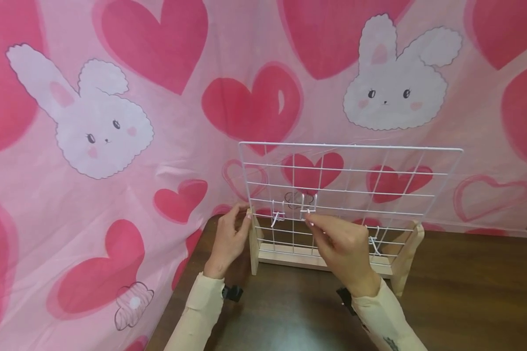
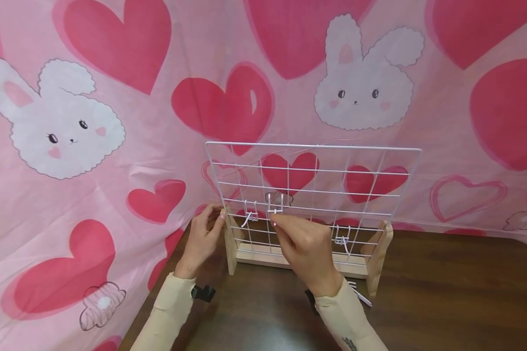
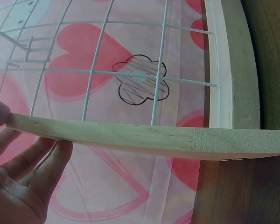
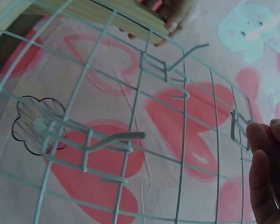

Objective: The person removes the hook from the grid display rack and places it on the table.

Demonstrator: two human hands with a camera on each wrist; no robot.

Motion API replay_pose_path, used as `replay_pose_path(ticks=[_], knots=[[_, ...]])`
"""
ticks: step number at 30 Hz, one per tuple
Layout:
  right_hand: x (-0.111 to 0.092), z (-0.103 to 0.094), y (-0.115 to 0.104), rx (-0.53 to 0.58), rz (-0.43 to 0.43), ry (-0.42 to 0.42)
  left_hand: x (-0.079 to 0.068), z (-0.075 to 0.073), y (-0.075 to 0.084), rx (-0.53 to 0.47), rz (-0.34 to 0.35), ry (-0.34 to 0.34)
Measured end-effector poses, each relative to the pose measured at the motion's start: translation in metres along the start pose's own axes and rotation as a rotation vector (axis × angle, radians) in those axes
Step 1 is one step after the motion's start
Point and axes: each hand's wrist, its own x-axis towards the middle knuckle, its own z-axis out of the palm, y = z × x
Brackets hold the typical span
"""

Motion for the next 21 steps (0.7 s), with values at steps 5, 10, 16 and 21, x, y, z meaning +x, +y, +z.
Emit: replay_pose_path(ticks=[5,10,16,21], knots=[[-0.012,-0.002,-0.005,0.003,-0.014,-0.051,-0.001,-0.001,0.000,0.003,-0.015,-0.002],[-0.021,-0.002,-0.010,0.013,-0.013,-0.111,-0.002,-0.001,0.001,-0.013,-0.017,0.000],[-0.027,-0.003,-0.011,0.003,-0.033,-0.115,0.000,0.001,0.000,-0.021,-0.018,-0.009],[-0.040,-0.004,-0.011,-0.007,-0.059,-0.174,0.001,0.001,0.000,-0.018,-0.011,-0.002]])
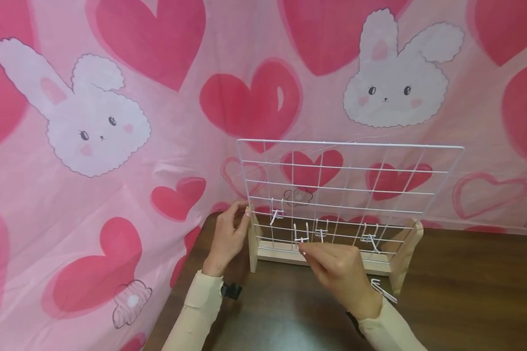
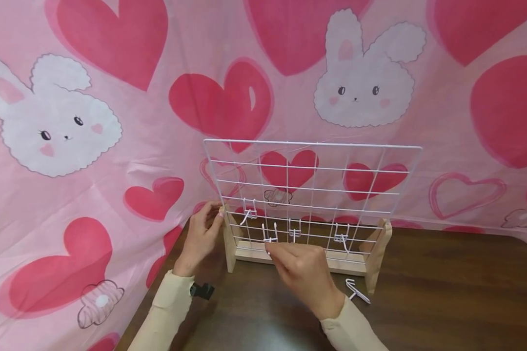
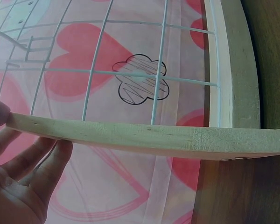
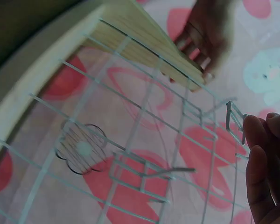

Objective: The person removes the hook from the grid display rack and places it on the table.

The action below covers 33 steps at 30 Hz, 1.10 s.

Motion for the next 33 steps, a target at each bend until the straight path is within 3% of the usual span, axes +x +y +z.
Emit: replay_pose_path(ticks=[12,27,33], knots=[[-0.036,0.002,-0.003,-0.021,0.001,-0.151,-0.001,0.000,0.000,0.003,-0.013,-0.008],[-0.055,-0.003,0.006,-0.047,0.001,-0.212,-0.001,0.000,0.002,0.006,-0.020,-0.007],[-0.064,-0.008,0.010,-0.078,0.027,-0.304,0.001,-0.001,0.003,0.035,0.004,0.009]])
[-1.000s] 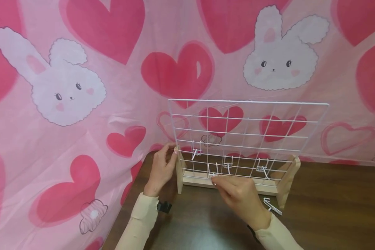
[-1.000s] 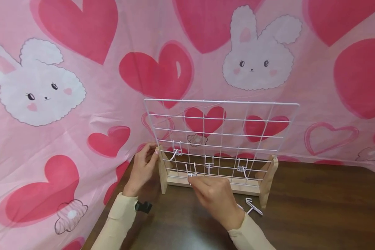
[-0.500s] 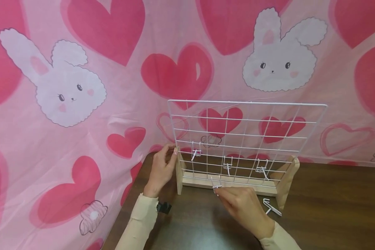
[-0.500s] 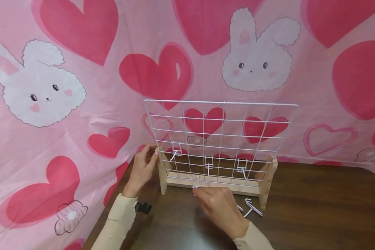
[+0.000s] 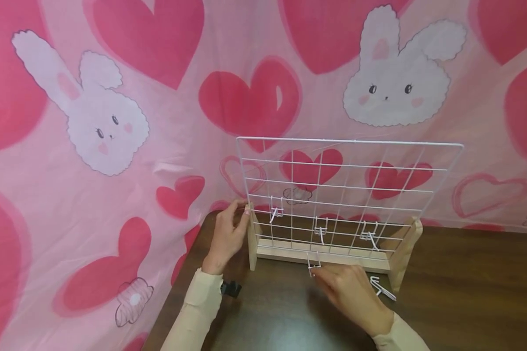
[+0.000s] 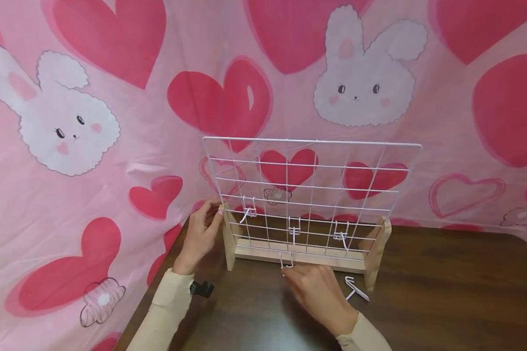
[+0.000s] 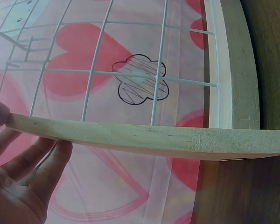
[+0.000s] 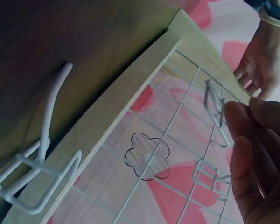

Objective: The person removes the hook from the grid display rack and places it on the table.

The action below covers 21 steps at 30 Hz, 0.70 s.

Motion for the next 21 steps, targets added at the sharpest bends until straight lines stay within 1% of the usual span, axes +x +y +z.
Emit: replay_pose_path(ticks=[2,4,10,15,21], knots=[[-0.0014,-0.0004,0.0023,-0.018,0.011,-0.022,0.0017,-0.0002,0.0007,0.001,0.013,0.006],[-0.0023,-0.0008,0.0041,-0.029,0.015,-0.026,0.0014,-0.0005,0.0014,-0.006,0.006,0.002],[-0.0085,0.0024,0.0069,-0.042,0.022,-0.048,-0.0020,-0.0002,-0.0005,-0.020,-0.042,-0.035],[-0.0101,0.0033,0.0087,-0.057,0.018,-0.081,-0.0015,0.0001,-0.0015,-0.026,-0.032,-0.031],[-0.0083,0.0021,0.0094,-0.085,0.033,-0.126,-0.0013,-0.0012,-0.0002,-0.025,-0.032,-0.028]])
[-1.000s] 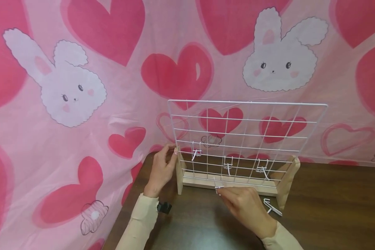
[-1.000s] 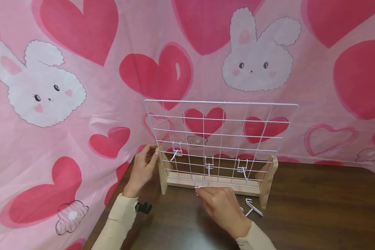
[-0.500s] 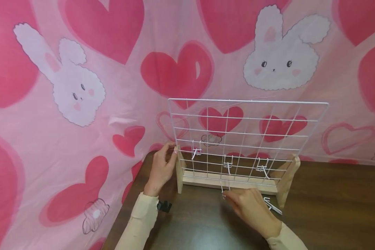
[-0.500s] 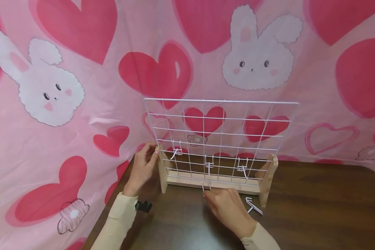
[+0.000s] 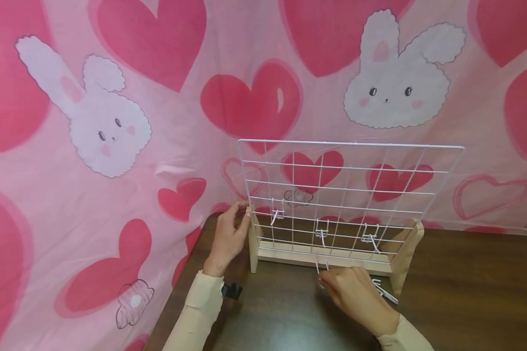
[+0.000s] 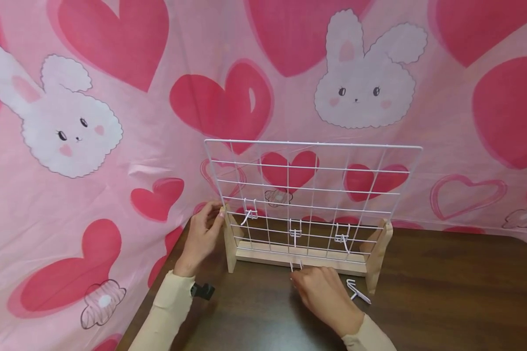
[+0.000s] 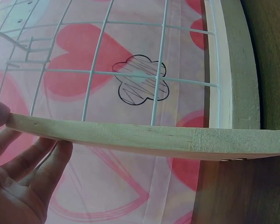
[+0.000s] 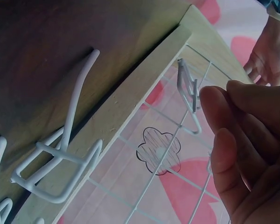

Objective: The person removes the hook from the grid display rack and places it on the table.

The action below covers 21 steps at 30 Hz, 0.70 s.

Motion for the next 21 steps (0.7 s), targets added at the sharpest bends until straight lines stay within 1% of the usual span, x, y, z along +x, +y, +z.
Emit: replay_pose_path(ticks=[6,15,21], knots=[[0.0005,0.0004,-0.0011,-0.023,0.028,-0.040,0.0004,0.0006,-0.0005,0.003,0.009,0.003],[-0.0033,0.0023,-0.0014,-0.062,0.076,-0.147,0.0008,0.0029,-0.0037,0.033,0.040,0.030],[-0.0046,0.0036,-0.0002,-0.082,0.076,-0.169,0.0012,0.0029,-0.0023,0.018,0.040,0.032]])
